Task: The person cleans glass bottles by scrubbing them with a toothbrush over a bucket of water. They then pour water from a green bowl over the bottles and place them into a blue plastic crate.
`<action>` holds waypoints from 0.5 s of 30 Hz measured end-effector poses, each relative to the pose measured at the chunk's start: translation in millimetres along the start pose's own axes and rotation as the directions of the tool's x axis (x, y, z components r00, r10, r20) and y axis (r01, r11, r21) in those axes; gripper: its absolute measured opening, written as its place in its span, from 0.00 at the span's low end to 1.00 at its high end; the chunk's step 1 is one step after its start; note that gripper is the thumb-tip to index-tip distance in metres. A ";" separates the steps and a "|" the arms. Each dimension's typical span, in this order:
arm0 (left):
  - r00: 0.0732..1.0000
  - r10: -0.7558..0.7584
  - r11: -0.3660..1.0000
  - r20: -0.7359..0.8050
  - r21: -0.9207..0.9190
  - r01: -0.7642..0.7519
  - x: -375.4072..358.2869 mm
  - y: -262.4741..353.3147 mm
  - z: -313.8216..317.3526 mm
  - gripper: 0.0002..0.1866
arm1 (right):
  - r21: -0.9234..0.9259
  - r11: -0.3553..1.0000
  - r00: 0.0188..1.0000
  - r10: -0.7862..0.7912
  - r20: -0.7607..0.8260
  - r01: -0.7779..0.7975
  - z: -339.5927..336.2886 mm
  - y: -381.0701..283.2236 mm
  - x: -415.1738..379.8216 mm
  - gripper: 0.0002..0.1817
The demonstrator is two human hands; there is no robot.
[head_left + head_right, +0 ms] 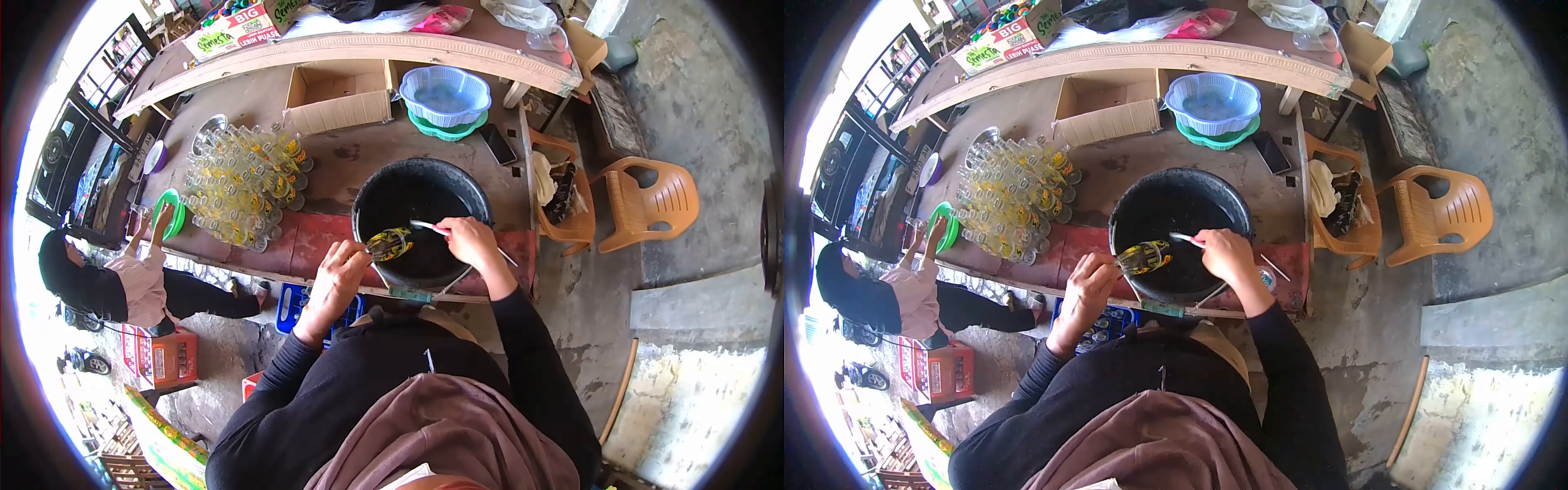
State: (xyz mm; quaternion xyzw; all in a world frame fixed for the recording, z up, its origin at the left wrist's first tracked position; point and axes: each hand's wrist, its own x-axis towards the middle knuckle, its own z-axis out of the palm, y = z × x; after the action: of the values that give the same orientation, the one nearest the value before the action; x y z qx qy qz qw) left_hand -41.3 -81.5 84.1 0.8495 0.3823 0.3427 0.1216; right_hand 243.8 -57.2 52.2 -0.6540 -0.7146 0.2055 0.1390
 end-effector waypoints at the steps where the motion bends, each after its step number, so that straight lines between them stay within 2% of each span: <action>1: 1.000 -0.005 1.000 -0.004 0.002 0.005 0.9 -0.4 0.7 0.07 | 0.051 0.998 0.999 -0.036 -0.006 0.036 -5.4 -11.4 -2.7 0.12; 3: 1.000 -0.013 1.000 0.012 0.025 0.013 0.5 -3.8 1.0 0.07 | 0.183 0.979 0.996 -0.087 -0.031 0.091 -17.4 -39.5 -15.0 0.12; 5: 0.998 -0.047 0.999 -0.033 -0.026 0.047 -2.6 -9.5 1.9 0.07 | 0.208 0.970 0.992 -0.118 -0.054 0.127 -9.4 -38.7 -15.5 0.12; 7: 0.984 -0.153 0.983 -0.093 -0.117 0.142 -6.1 -14.7 0.5 0.08 | 0.130 0.990 0.998 -0.041 -0.053 0.047 1.0 -21.0 -7.3 0.12; 8: 0.970 -0.218 0.972 -0.110 -0.113 0.205 -5.6 -13.0 -3.7 0.07 | -0.006 1.000 0.998 -0.022 -0.054 0.022 3.0 -5.2 -2.4 0.12; 9: 0.951 -0.280 0.958 -0.130 -0.109 0.267 -4.0 -12.2 -8.6 0.07 | -0.019 0.999 0.991 0.038 -0.131 -0.041 6.4 8.9 -0.8 0.11; 10: 0.945 -0.279 0.960 -0.171 -0.076 0.269 -3.5 -16.9 -11.2 0.08 | 0.016 1.000 0.987 0.028 -0.155 -0.026 1.0 7.9 -1.0 0.11; 11: 0.953 -0.205 0.979 -0.225 -0.043 0.200 -1.9 -21.0 -14.1 0.08 | 0.053 0.999 0.984 0.019 -0.175 -0.010 -8.0 1.8 -6.0 0.11; 13: 0.892 -0.414 0.910 -0.180 -0.075 0.407 -6.5 -19.0 -25.3 0.08 | 0.152 0.982 0.954 -0.064 -0.292 0.112 -13.4 -29.2 -20.4 0.11; 15: 0.897 -0.374 0.927 -0.234 -0.074 0.367 -11.5 -30.3 -25.1 0.07 | 0.264 0.932 0.938 -0.162 -0.306 0.247 -9.0 -56.7 -36.2 0.14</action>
State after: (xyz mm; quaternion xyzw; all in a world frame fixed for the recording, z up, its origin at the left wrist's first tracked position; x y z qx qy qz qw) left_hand -80.9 -70.8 82.7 0.7108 0.5440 0.4204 0.1487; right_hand 202.1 -95.6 89.7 -0.5692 -0.7132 0.2009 0.3564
